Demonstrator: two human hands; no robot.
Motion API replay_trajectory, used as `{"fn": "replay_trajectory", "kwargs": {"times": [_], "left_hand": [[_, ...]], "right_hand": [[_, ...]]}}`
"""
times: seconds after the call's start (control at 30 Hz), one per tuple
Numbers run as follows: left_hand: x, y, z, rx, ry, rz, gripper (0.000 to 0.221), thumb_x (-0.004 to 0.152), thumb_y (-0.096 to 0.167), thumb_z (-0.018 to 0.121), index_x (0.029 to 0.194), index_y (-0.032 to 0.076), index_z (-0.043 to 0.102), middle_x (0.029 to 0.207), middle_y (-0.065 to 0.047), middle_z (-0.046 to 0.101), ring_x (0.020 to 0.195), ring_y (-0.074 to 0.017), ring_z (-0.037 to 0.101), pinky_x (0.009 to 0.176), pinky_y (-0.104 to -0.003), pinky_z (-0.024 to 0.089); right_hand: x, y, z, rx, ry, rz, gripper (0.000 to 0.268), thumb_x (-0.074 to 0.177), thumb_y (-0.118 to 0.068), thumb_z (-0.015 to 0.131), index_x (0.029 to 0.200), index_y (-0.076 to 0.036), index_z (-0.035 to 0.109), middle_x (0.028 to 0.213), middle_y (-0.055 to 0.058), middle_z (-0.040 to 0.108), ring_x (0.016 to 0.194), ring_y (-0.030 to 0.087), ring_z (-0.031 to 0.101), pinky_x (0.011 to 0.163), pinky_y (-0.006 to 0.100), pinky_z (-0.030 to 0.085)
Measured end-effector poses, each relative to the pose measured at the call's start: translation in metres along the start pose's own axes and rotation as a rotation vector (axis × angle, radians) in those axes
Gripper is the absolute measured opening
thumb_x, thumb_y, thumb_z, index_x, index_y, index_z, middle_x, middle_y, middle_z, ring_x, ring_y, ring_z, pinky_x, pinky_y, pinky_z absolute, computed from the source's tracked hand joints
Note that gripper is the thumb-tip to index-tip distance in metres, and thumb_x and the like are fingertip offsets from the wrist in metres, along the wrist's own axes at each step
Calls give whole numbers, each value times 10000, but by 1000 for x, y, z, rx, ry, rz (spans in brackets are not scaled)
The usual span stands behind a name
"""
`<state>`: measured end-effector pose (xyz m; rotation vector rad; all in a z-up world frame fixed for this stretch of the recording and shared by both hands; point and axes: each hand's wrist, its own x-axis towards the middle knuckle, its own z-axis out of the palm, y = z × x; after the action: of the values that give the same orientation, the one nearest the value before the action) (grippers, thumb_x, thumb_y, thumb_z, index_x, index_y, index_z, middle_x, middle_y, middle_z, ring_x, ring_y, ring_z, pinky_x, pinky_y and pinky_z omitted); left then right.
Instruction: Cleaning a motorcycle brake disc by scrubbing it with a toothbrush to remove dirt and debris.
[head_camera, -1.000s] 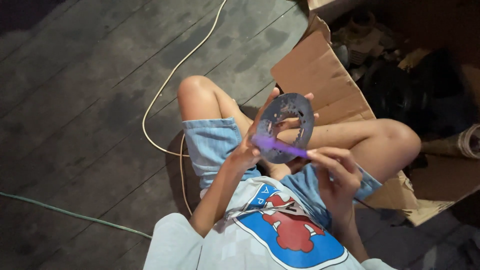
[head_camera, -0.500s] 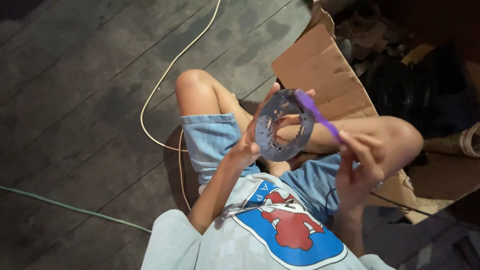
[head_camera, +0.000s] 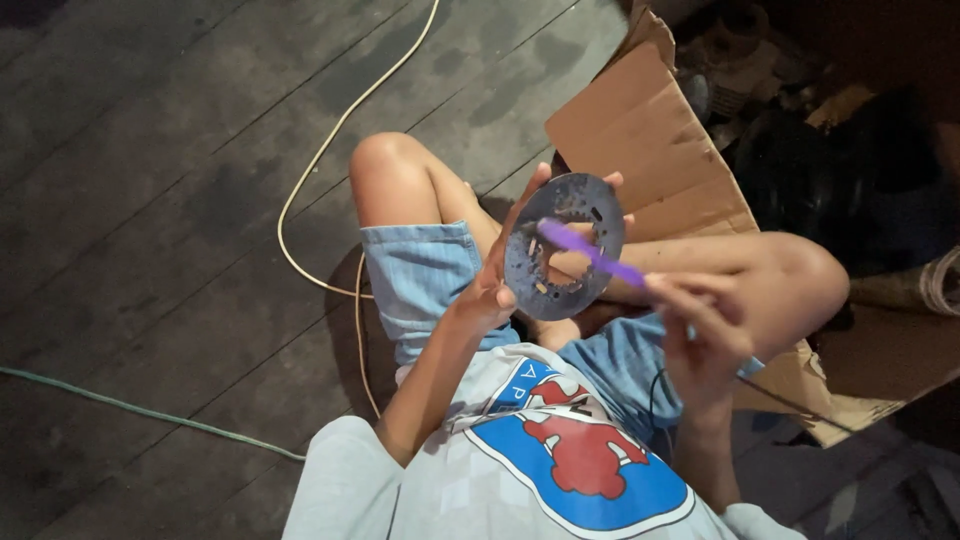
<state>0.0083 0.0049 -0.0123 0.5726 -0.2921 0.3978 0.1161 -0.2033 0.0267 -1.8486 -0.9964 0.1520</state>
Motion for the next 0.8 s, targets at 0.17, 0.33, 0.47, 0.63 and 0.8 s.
{"fn": "replay_trajectory", "kwargs": {"times": [0.17, 0.33, 0.47, 0.63, 0.8], "left_hand": [[-7, 3, 5, 17, 96, -75, 1114, 823, 466, 877, 1694, 321, 197, 1721, -136, 294, 1579, -411, 377, 1204, -523, 450], [0, 2, 11, 46, 0, -18, 918, 927, 497, 769, 1683, 408, 255, 1770, -221, 214, 1596, -448, 366, 1340, -628, 350], [0, -2, 9, -25, 4, -66, 970, 879, 421, 839, 1674, 400, 283, 1792, -208, 184, 1599, -402, 373, 1273, -542, 426], [-3, -3, 10, 13, 19, -35, 926, 928, 476, 787, 1685, 390, 260, 1775, -199, 231, 1613, -423, 357, 1364, -567, 332], [0, -2, 11, -35, 1, -54, 924, 904, 439, 814, 1671, 411, 298, 1777, -207, 206, 1615, -450, 327, 1351, -615, 330]], "right_hand": [[3, -13, -1, -96, 73, 13, 187, 1008, 59, 690, 1170, -23, 733, 1144, 117, 642, 949, 178, 599, 807, 285, 472], [-1, -1, -3, -155, 39, 13, 234, 941, -8, 750, 1133, -142, 731, 1146, 51, 680, 989, 158, 646, 885, 313, 510], [4, -4, -9, -104, 75, 26, 198, 992, 111, 690, 1138, -18, 723, 1122, 111, 643, 956, 198, 608, 823, 301, 500], [3, 2, -8, -194, 49, 23, 285, 974, 120, 695, 1142, -107, 736, 1085, 28, 671, 811, 127, 525, 750, 276, 415], [-13, 2, 1, -126, 15, 32, 286, 924, 69, 749, 1144, -111, 716, 1154, 60, 682, 1073, 178, 627, 1016, 331, 482]]}}
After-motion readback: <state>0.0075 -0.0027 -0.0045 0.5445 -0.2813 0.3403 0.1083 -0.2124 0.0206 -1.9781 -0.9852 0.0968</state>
